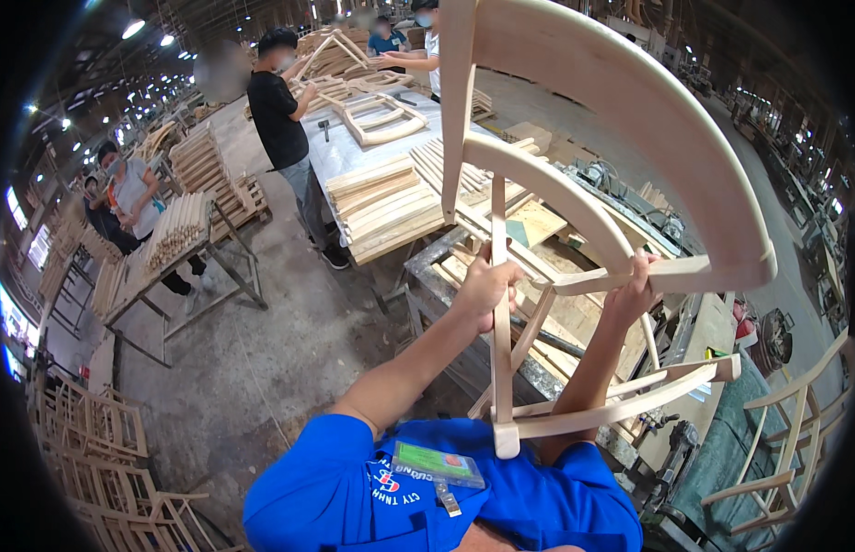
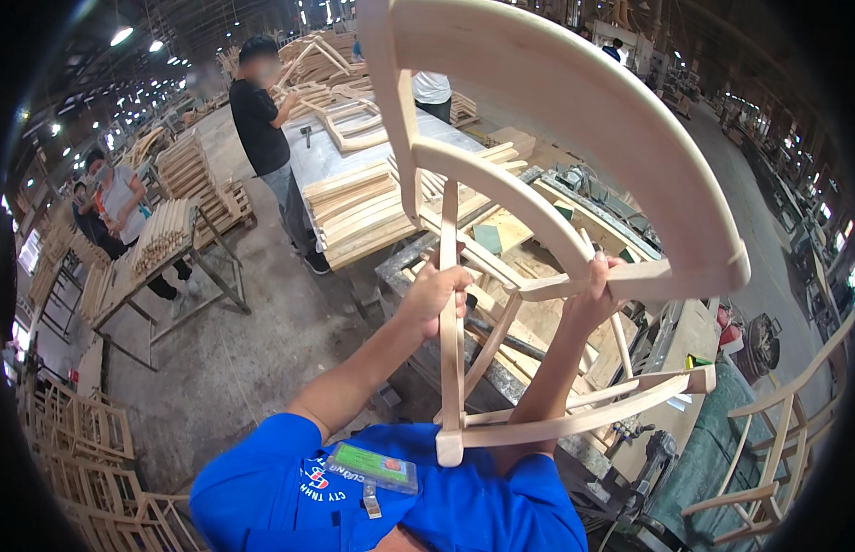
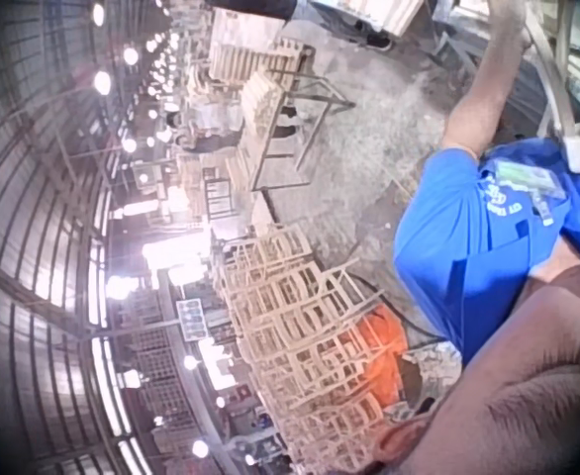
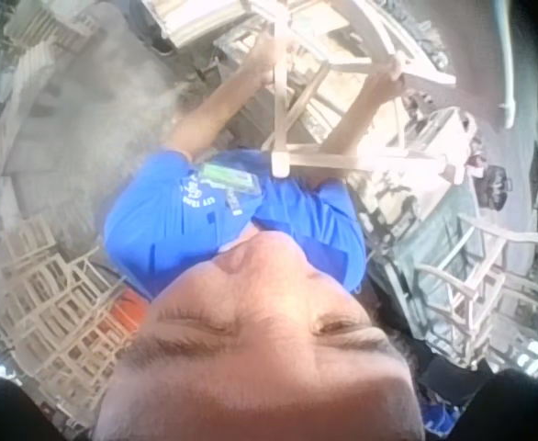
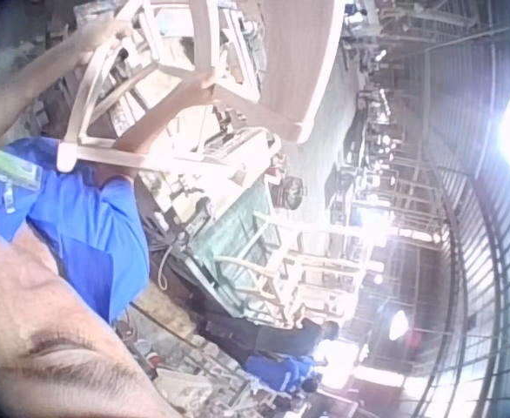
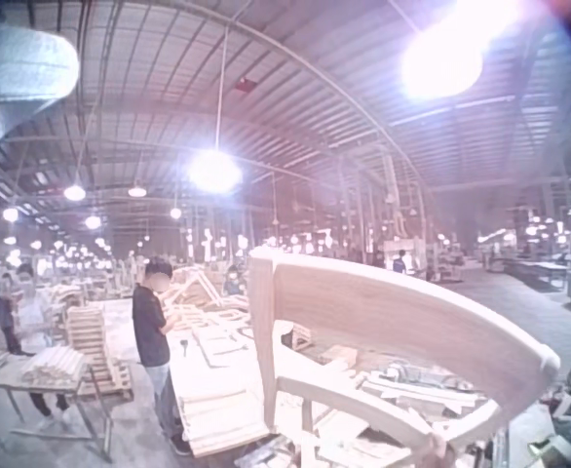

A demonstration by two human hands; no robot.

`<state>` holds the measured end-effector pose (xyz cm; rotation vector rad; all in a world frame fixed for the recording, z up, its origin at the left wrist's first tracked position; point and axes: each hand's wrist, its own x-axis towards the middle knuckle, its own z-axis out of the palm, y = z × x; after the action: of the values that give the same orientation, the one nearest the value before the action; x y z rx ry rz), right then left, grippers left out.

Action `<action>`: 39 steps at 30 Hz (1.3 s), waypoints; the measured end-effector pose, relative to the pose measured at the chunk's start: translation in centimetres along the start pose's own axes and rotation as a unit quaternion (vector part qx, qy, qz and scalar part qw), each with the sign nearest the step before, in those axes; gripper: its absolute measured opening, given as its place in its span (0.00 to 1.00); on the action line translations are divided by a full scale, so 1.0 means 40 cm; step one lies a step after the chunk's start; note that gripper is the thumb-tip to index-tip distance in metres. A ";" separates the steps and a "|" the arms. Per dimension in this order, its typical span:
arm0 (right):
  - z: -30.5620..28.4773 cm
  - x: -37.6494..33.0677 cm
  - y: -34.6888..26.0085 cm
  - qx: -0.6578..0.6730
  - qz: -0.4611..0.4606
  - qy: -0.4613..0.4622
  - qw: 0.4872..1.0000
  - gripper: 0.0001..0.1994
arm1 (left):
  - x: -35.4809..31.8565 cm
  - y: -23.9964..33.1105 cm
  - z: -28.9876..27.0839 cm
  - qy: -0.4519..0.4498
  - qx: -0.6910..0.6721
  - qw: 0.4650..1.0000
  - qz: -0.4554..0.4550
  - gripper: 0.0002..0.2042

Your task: The person assembles wooden chair frames on a workbench in a factory. They position chair parts, use a pneumatic nail gun to fasten joints, and move completed frames to a nearby stack. Other workers are visible in the background.

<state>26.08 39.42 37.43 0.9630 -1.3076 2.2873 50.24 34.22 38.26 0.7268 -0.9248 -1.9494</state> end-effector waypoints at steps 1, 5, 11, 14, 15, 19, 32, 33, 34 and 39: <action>-0.027 0.042 0.022 -0.171 -0.128 -0.025 0.977 0.07 | -0.023 -0.001 0.034 -0.010 -0.005 1.000 0.002 0.31; 0.042 0.090 -0.002 0.240 0.193 0.037 0.951 0.06 | -0.101 0.041 -0.014 0.015 -0.009 1.000 0.016 0.38; 0.063 0.176 -0.052 -0.205 -0.222 -0.003 0.953 0.07 | -0.189 0.106 -0.106 0.021 -0.069 0.995 0.062 0.36; 0.107 0.228 -0.082 0.037 -0.013 0.002 0.999 0.09 | -0.216 0.125 -0.162 0.012 -0.132 0.987 0.086 0.35; 0.104 0.253 -0.093 -0.044 -0.100 -0.005 0.994 0.10 | -0.229 0.135 -0.167 0.003 -0.135 0.986 0.092 0.36; 0.138 0.270 -0.164 -0.232 -0.342 0.009 0.910 0.12 | -0.275 0.185 -0.198 -0.028 -0.133 0.980 0.142 0.34; 0.394 0.172 -0.444 0.333 0.016 -0.047 0.942 0.05 | -0.462 0.365 -0.419 -0.043 -0.159 0.959 0.232 0.32; 0.418 0.149 -0.460 0.309 0.002 -0.058 0.949 0.05 | -0.485 0.382 -0.445 -0.043 -0.157 0.956 0.242 0.33; 0.442 0.128 -0.481 0.283 -0.013 -0.069 0.957 0.06 | -0.505 0.399 -0.464 -0.044 -0.158 0.954 0.252 0.33; 0.597 0.017 -0.583 0.355 0.070 -0.069 0.930 0.07 | -0.589 0.486 -0.562 -0.002 -0.135 0.945 0.298 0.34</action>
<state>48.45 31.19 60.80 1.2930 -0.5752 2.9227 87.15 39.85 44.87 0.2387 -0.7461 -1.4895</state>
